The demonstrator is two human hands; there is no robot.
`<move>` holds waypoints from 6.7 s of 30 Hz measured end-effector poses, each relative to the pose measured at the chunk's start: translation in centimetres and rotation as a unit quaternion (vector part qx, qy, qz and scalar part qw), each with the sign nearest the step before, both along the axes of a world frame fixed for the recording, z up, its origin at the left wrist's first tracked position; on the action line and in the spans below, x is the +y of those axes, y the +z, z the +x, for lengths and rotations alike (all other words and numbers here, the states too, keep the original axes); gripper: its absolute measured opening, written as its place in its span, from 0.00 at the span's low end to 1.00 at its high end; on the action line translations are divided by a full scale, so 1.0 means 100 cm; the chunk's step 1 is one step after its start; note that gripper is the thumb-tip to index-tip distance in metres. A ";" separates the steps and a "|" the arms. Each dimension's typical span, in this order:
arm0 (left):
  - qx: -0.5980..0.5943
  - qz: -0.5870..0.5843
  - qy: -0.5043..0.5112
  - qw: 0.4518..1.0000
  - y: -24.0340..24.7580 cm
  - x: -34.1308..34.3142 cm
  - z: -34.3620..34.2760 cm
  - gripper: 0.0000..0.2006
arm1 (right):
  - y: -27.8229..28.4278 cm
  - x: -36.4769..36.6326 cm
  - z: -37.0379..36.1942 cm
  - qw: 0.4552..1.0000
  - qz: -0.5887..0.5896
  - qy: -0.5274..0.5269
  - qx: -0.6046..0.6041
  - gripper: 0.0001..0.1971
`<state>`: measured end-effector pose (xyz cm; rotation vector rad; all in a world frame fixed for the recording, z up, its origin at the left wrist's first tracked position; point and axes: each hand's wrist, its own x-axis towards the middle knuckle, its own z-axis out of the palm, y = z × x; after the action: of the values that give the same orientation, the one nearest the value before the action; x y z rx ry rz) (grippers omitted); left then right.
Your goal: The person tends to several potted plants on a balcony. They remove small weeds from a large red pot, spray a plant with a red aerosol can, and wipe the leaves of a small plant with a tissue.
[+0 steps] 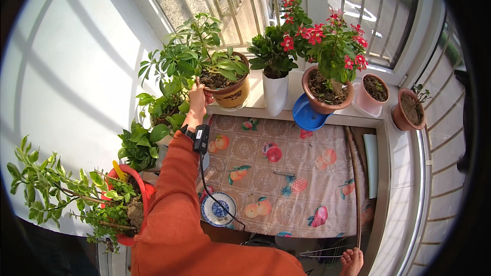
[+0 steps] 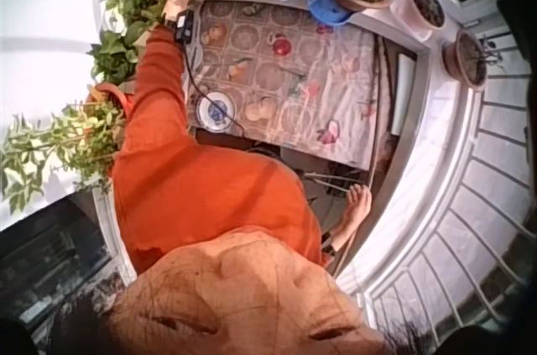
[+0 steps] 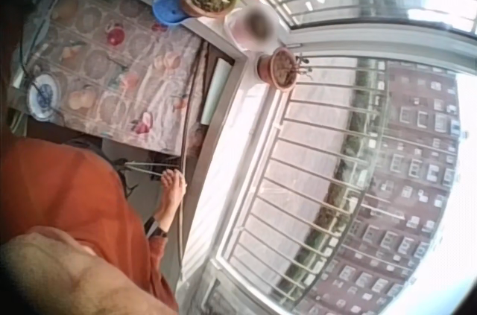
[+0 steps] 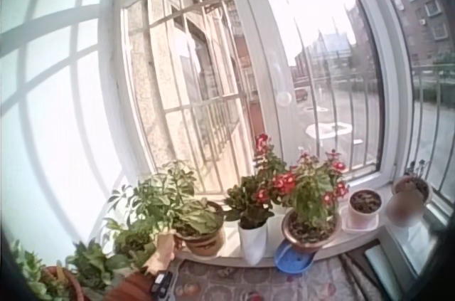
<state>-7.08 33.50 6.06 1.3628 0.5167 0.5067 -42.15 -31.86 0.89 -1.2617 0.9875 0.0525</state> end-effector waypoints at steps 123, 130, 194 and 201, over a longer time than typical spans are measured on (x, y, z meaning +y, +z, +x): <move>0.272 -0.270 0.069 0.921 -0.239 -0.103 -0.409 0.28 | 0.008 -0.057 -0.285 0.996 -0.005 -0.061 -0.062 0.06; 0.276 -0.257 0.061 0.924 -0.245 -0.079 -0.393 0.24 | 0.015 -0.041 -0.267 0.995 -0.012 -0.076 -0.063 0.06; 0.306 -0.123 -0.944 0.012 -0.006 -0.941 -1.383 0.29 | 0.031 0.155 -1.189 0.317 -0.162 -0.934 -0.032 0.08; 0.357 -0.091 -0.928 -0.057 -0.013 -0.897 -1.593 0.29 | 0.004 0.213 -1.295 0.213 -0.129 -0.968 -0.026 0.08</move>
<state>-166.38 -56.25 4.81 -0.6884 1.0694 3.1873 -171.68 -10.60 1.24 0.6407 1.8427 -2.1768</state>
